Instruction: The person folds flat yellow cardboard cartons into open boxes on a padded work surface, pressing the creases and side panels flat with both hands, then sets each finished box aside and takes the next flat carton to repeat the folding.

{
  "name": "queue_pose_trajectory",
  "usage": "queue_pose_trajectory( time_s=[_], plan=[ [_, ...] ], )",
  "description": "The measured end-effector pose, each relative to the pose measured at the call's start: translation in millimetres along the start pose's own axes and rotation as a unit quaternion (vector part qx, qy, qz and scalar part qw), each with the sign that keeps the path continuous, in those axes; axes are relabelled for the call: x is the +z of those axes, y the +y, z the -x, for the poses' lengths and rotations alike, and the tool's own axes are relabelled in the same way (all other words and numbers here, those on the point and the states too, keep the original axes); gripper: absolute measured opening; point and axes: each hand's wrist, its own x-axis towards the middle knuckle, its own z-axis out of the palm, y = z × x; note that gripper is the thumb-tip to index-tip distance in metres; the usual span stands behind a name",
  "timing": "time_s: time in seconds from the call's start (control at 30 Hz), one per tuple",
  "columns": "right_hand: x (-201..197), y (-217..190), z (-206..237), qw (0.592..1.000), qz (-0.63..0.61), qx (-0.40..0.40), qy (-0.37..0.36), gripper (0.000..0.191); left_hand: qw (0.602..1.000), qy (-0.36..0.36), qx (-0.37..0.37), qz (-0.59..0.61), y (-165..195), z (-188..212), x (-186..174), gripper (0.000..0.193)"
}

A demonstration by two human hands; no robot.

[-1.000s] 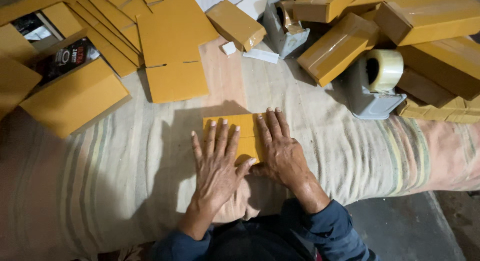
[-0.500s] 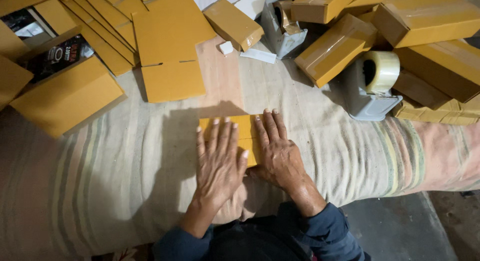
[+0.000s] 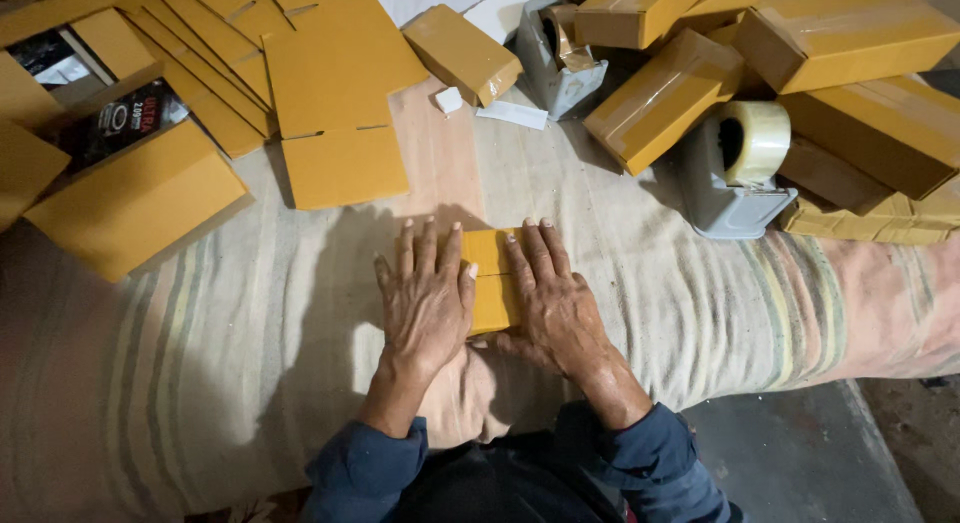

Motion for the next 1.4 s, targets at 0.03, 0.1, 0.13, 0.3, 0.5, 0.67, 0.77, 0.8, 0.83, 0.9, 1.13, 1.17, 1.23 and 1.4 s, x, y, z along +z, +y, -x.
queue_pose_trajectory(
  time_s=[0.03,0.1,0.13,0.3,0.5,0.67,0.77,0.8,0.83,0.9,1.13,1.17,1.23,1.4],
  plan=[
    [2.2,1.6,0.9,1.000,0.001,-0.017,0.026,0.125,1.000,0.003,0.001,0.016,-1.1,-0.6,0.1,0.057],
    [7.6,4.4,3.4,0.996,0.002,-0.050,0.076,0.115,0.999,0.005,0.011,0.034,-3.4,-1.7,0.5,0.056],
    [10.6,5.5,4.7,0.996,0.003,-0.047,0.080,0.108,0.999,0.005,0.017,0.036,-5.2,-3.0,0.6,0.055],
    [21.2,11.8,3.7,0.993,0.022,-0.063,0.098,0.088,1.000,0.022,0.009,-0.020,-5.8,-13.1,1.7,0.040],
    [25.3,18.0,0.2,0.991,0.042,-0.076,0.098,0.079,0.999,0.028,0.007,0.022,-2.2,-15.6,1.1,0.027],
    [23.1,17.4,-13.0,0.991,0.012,-0.075,0.107,0.067,0.999,0.050,0.010,0.018,-3.3,-16.9,-0.1,0.023],
    [18.5,18.4,-25.3,0.992,-0.034,-0.075,0.098,0.059,1.000,0.016,-0.002,0.024,-4.1,-16.5,0.8,0.023],
    [17.0,19.5,-30.1,0.991,-0.055,-0.076,0.091,0.057,1.000,0.015,0.007,0.025,-5.0,-15.8,1.5,0.027],
    [15.4,20.9,-35.7,0.992,-0.062,-0.082,0.074,0.055,0.999,0.014,0.018,0.026,-6.3,-15.7,1.9,0.032],
    [13.2,24.5,-47.7,0.992,-0.075,-0.096,0.040,0.050,0.998,0.027,0.047,0.023,-9.7,-16.5,3.2,0.042],
    [15.3,33.5,-72.0,0.975,-0.111,-0.182,0.067,0.039,0.999,-0.002,0.053,0.005,-15.6,-17.5,8.8,0.044],
    [15.8,33.4,-73.4,0.977,-0.112,-0.172,0.060,0.036,0.999,-0.004,0.046,0.003,-15.0,-17.6,9.3,0.042],
    [16.8,32.5,-74.5,0.985,-0.097,-0.131,0.057,0.033,0.999,-0.008,0.040,0.003,-13.6,-17.8,9.9,0.040],
    [17.1,29.4,-74.3,0.994,-0.085,0.007,0.075,0.043,0.999,0.018,0.027,0.002,-10.8,-18.2,8.5,0.040]
  ],
)
